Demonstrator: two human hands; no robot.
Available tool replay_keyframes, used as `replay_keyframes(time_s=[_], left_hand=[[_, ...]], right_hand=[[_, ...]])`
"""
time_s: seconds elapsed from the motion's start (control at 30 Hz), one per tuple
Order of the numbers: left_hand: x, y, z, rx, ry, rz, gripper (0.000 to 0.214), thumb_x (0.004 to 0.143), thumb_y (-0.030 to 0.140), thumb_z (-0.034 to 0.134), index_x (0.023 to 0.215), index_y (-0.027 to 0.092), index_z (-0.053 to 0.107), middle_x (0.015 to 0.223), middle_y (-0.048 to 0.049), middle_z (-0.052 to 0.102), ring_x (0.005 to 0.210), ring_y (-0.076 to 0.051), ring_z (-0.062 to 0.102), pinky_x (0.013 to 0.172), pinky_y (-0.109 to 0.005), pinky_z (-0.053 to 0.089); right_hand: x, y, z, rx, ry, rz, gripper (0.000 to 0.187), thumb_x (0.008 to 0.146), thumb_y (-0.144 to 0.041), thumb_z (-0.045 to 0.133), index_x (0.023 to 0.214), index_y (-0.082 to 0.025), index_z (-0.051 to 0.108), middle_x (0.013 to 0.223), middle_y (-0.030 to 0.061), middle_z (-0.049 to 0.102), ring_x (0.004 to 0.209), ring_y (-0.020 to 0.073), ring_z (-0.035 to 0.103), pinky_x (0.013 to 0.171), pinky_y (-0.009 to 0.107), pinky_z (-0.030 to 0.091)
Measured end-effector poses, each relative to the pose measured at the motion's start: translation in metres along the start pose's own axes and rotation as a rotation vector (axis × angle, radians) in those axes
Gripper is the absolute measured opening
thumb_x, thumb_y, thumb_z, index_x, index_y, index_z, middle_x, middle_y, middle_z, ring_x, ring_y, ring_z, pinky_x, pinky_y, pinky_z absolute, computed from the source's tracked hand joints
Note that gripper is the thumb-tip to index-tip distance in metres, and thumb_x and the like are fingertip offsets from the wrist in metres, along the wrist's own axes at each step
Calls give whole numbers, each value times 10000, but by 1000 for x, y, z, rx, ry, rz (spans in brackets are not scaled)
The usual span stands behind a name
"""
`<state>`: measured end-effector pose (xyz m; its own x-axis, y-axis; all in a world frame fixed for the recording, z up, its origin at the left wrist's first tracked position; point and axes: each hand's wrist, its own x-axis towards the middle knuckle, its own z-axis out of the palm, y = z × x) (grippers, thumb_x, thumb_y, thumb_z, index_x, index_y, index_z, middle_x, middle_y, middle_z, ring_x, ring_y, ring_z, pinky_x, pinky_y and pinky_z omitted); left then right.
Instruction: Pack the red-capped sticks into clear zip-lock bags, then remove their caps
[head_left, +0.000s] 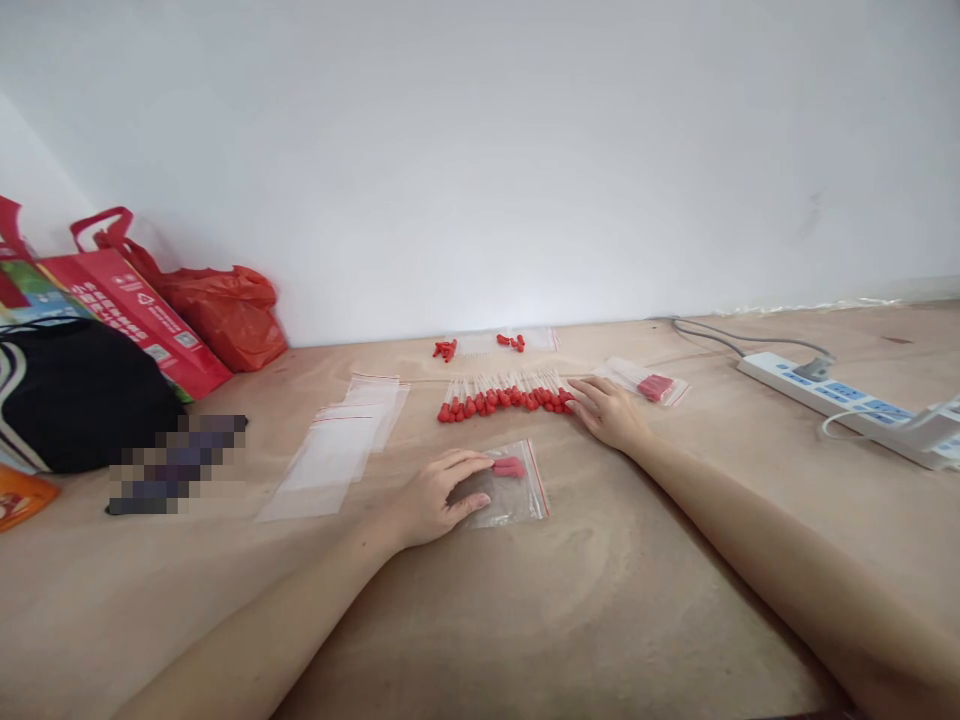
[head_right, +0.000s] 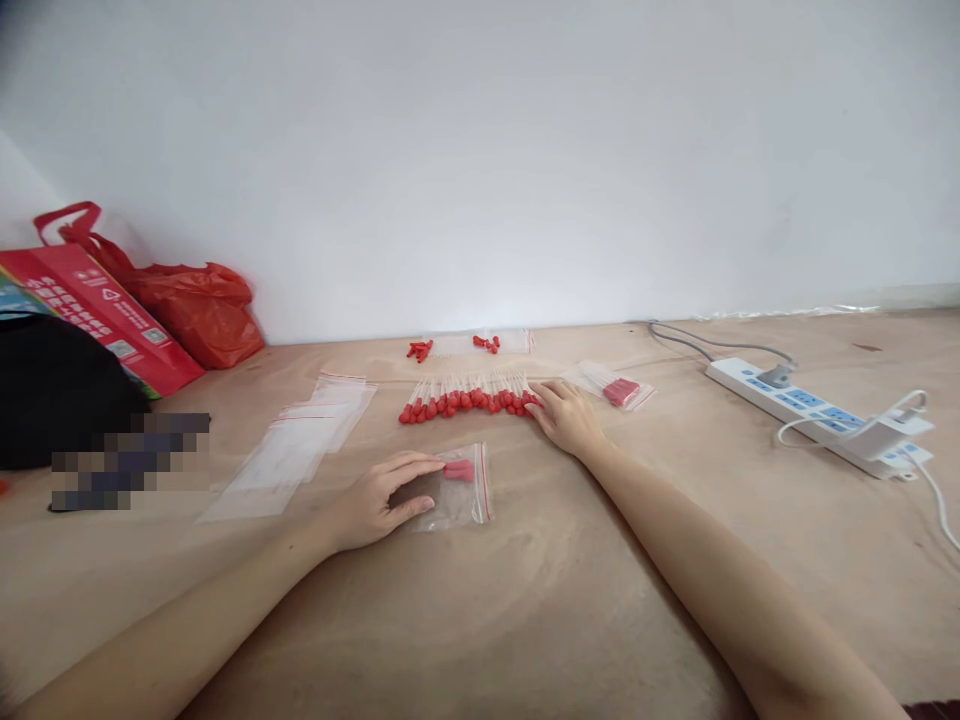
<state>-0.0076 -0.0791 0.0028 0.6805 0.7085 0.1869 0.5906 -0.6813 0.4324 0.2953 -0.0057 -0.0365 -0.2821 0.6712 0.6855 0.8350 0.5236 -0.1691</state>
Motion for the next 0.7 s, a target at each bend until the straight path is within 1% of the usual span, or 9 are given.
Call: replay_keyframes(time_s=[0.1, 0.17, 0.23, 0.33, 0.43, 0.57, 0.63, 0.7], left_hand=[[0, 0, 0, -1, -3, -13, 364, 833, 349, 476, 1183, 251, 472, 1208, -31, 525, 1115, -179, 474, 964, -347, 372], [-1, 0, 1, 5, -9, -17, 372, 834, 358, 470, 1193, 256, 462, 1204, -25, 529, 1110, -175, 479, 961, -338, 377], [-2, -1, 2, 21, -11, -33, 392, 836, 375, 461, 1208, 254, 450, 1218, -30, 517, 1119, -179, 474, 962, -340, 378], [-3, -2, 3, 57, -6, -90, 440, 828, 407, 458, 1228, 227, 437, 1295, -57, 445, 1170, -206, 431, 983, -366, 360], [-3, -2, 4, 76, -32, -132, 479, 823, 434, 450, 1238, 195, 435, 1334, -78, 398, 1202, -217, 398, 1004, -375, 338], [-2, 0, 2, 75, -84, -155, 515, 834, 462, 413, 1267, 185, 406, 1342, -78, 391, 1217, -210, 382, 1018, -371, 321], [-2, 2, 1, 71, -110, -150, 514, 845, 464, 388, 1282, 192, 387, 1350, -71, 381, 1229, -206, 366, 1022, -373, 315], [-1, 5, 0, 74, -136, -129, 516, 853, 465, 369, 1291, 191, 374, 1359, -71, 368, 1246, -205, 340, 1032, -381, 299]], right_hand=[[-3, -14, -7, 125, 69, 63, 210, 817, -290, 450, 919, -188, 603, 846, 82, 613, 807, 189, 559, 721, 326, 453], [-8, -30, -12, 246, 20, 83, 140, 786, -278, 497, 774, -193, 608, 719, 47, 597, 705, 160, 543, 663, 297, 444], [-14, -48, -16, 364, -88, 79, 114, 748, -275, 549, 683, -196, 598, 631, 17, 570, 645, 140, 523, 621, 274, 427], [-21, -72, -21, 469, -230, 80, 83, 720, -274, 589, 713, -202, 630, 611, 0, 559, 629, 127, 506, 622, 264, 409], [-21, -88, -22, 471, -331, 72, 112, 738, -263, 574, 796, -213, 657, 611, -4, 547, 630, 125, 487, 637, 266, 388], [-14, -101, -18, 456, -406, 91, 160, 736, -321, 590, 823, -202, 653, 627, -3, 538, 644, 128, 481, 656, 272, 372], [-10, -105, -14, 459, -430, 97, 189, 714, -362, 613, 794, -194, 646, 634, -2, 536, 654, 130, 480, 653, 267, 367], [-8, -109, -12, 459, -445, 95, 192, 690, -370, 636, 725, -181, 631, 652, 3, 539, 665, 130, 479, 652, 262, 365]])
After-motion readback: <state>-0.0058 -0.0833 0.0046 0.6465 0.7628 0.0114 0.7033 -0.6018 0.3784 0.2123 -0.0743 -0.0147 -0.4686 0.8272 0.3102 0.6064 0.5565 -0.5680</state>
